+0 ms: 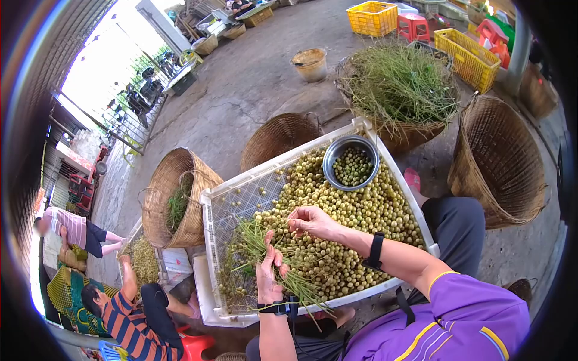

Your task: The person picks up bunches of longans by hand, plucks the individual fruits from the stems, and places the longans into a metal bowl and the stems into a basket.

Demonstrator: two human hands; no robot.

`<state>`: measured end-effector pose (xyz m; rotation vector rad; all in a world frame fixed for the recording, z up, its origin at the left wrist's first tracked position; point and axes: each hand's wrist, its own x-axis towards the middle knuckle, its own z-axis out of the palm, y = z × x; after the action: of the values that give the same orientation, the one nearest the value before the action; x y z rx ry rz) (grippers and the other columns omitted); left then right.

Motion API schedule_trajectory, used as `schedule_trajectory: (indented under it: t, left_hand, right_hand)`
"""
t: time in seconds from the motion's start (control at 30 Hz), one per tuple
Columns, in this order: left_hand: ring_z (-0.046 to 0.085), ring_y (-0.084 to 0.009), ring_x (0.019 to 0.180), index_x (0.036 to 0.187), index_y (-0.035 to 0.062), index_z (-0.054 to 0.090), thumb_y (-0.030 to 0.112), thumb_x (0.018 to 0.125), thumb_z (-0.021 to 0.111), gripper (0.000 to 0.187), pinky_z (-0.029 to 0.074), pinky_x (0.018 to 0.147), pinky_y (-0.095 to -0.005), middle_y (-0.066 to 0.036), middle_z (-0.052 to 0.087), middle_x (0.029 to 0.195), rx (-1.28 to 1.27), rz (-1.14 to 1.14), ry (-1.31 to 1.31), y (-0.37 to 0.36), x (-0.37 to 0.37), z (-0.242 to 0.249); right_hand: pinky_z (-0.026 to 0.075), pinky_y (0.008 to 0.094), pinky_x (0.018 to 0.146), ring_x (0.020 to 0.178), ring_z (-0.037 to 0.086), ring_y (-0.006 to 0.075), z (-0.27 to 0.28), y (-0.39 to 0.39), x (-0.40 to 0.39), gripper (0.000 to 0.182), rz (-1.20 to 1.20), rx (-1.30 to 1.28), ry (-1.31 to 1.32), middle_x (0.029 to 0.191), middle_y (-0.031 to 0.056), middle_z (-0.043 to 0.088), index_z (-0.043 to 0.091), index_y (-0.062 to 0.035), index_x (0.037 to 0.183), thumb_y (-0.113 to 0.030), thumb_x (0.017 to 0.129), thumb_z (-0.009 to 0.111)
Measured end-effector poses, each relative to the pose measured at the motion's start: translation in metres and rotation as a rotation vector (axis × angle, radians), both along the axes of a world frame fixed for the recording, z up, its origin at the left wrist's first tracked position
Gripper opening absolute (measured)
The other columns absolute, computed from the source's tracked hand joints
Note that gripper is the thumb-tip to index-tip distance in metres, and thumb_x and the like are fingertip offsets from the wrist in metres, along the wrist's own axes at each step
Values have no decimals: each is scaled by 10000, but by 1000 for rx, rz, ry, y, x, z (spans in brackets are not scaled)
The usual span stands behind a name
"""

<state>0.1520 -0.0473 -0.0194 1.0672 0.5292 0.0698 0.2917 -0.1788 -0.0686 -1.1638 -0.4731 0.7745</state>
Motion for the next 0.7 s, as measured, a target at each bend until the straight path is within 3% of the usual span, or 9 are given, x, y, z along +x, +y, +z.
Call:
schedule_trajectory:
  t: [0.03,0.13,0.17,0.3,0.33,0.4,0.47,0.57,0.7]
  left_hand:
    - [356,-69,442,1337,167,365,337,917,483,469,330,413,-198,31,350,596,-44,-7,-2,1,-2,0]
    - [358,-59,415,1348,150,346,341,924,465,481,342,396,-188,30,361,589,-186,-9,-92,10,-11,-13]
    - [363,-54,405,1353,144,338,346,924,462,490,346,389,-185,32,368,588,-285,-8,-146,14,-13,-18]
    - [390,-46,378,1073,139,498,362,924,455,271,350,371,-192,57,374,567,-279,89,-91,9,-19,-14]
    - [393,-60,366,878,155,459,360,927,450,211,355,370,-197,59,379,557,-283,68,-85,6,-18,-10]
    - [397,-69,363,852,154,442,363,929,444,223,354,368,-198,55,380,553,-355,29,-120,7,-22,-12]
    - [399,-87,350,810,149,413,372,937,419,256,368,367,-209,44,382,543,-446,-15,-151,9,-26,-17]
    - [401,-85,347,812,143,413,373,939,409,263,390,371,-221,41,384,546,-508,-61,-202,7,-32,-16]
    - [430,-83,356,813,139,414,367,942,405,262,409,390,-229,43,384,541,-551,-116,-193,1,-36,-8]
  right_hand:
    - [484,230,620,703,595,92,7,-4,-4,294,2,0,0,793,33,629,571,-22,1025,-272,871,586]
    - [495,291,650,708,631,152,16,-13,-17,212,3,-262,-540,781,83,665,646,-37,864,-242,821,618]
    - [496,301,649,705,641,182,18,-18,-23,222,55,-320,-575,782,99,665,648,-50,876,-259,805,629]
    - [477,304,583,614,610,186,19,-23,-42,214,90,-258,-661,708,99,640,640,-42,855,-250,806,622]
    - [476,290,577,606,604,171,17,-23,-45,208,109,-233,-631,715,84,642,639,-37,851,-239,811,615]
    - [474,275,570,598,599,156,11,-22,-48,202,125,-206,-602,722,69,644,639,-32,848,-229,817,608]
    - [457,237,542,621,595,108,0,-21,-48,186,202,72,-74,758,37,648,637,-38,857,-213,838,580]
    - [430,196,489,698,602,72,-14,-26,-32,184,109,110,373,795,39,644,616,-53,933,-190,862,516]
    - [504,222,577,763,623,123,-11,-13,-33,265,99,-56,386,1016,81,611,526,-39,1097,-144,859,476]
